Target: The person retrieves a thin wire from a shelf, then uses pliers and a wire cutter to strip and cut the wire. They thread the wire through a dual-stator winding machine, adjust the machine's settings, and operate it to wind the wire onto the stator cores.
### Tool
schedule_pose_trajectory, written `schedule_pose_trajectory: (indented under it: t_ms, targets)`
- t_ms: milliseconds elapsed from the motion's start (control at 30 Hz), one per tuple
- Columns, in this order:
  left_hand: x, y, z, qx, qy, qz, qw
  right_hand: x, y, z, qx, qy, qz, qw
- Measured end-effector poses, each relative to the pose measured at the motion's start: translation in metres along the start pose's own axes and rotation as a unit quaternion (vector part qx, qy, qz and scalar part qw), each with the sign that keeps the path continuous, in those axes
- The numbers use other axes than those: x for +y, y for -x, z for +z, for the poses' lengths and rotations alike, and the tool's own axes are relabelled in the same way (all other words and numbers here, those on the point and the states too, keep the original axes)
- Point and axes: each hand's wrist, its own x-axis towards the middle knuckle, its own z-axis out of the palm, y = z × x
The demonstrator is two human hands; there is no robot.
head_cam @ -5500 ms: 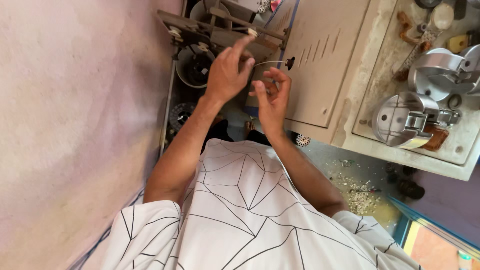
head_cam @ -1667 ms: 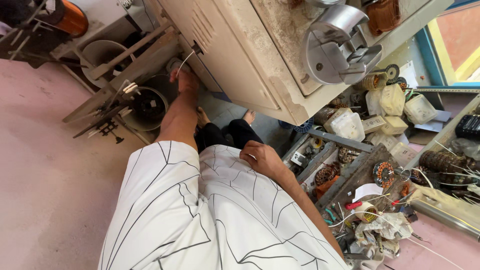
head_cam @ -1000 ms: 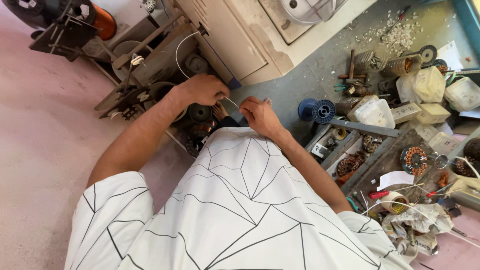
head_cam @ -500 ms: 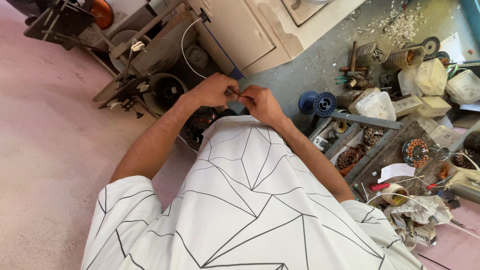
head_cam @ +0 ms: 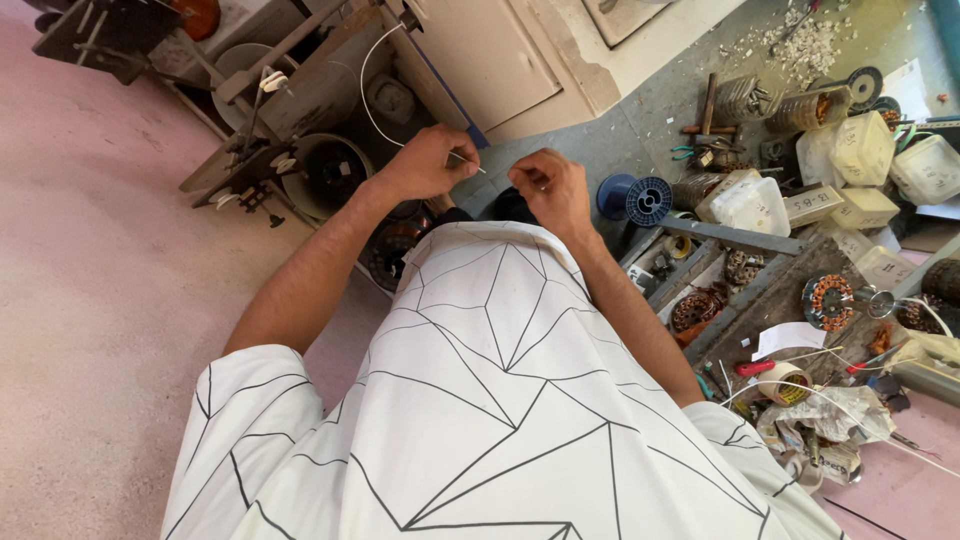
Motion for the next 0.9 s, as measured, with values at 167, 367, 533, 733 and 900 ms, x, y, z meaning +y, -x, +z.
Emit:
schedule_pose_trajectory:
  t_ms: [167, 367, 533, 733, 900]
  targets:
    - [0.003, -0.002, -0.001, 0.007, 0.055, -0.020, 0.998, -0.011, 0.002, -0.003, -0.091, 0.130, -0.114, 0.981]
    - [0.007, -0.007, 0.010, -0.009, 0.049, 0.010, 0.999, -0.021, 0.000, 0.015, 0.011, 0.142, -0.157, 0.977]
    - [0.012, -0.007, 0.006, -0.059, 0.076, -0.050, 0.994, -0.014, 0.001, 0.018, 0.008, 0.155, -0.130, 0.979]
    - [0.009, -0.003, 0.005, -0.061, 0.088, -0.053, 0.993, -0.008, -0.001, 0.021, 0.003, 0.148, -0.150, 0.978]
    - [0.003, -0.005, 0.002, -0.072, 0.093, -0.052, 0.992, -0.011, -0.002, 0.021, -0.011, 0.156, -0.177, 0.972]
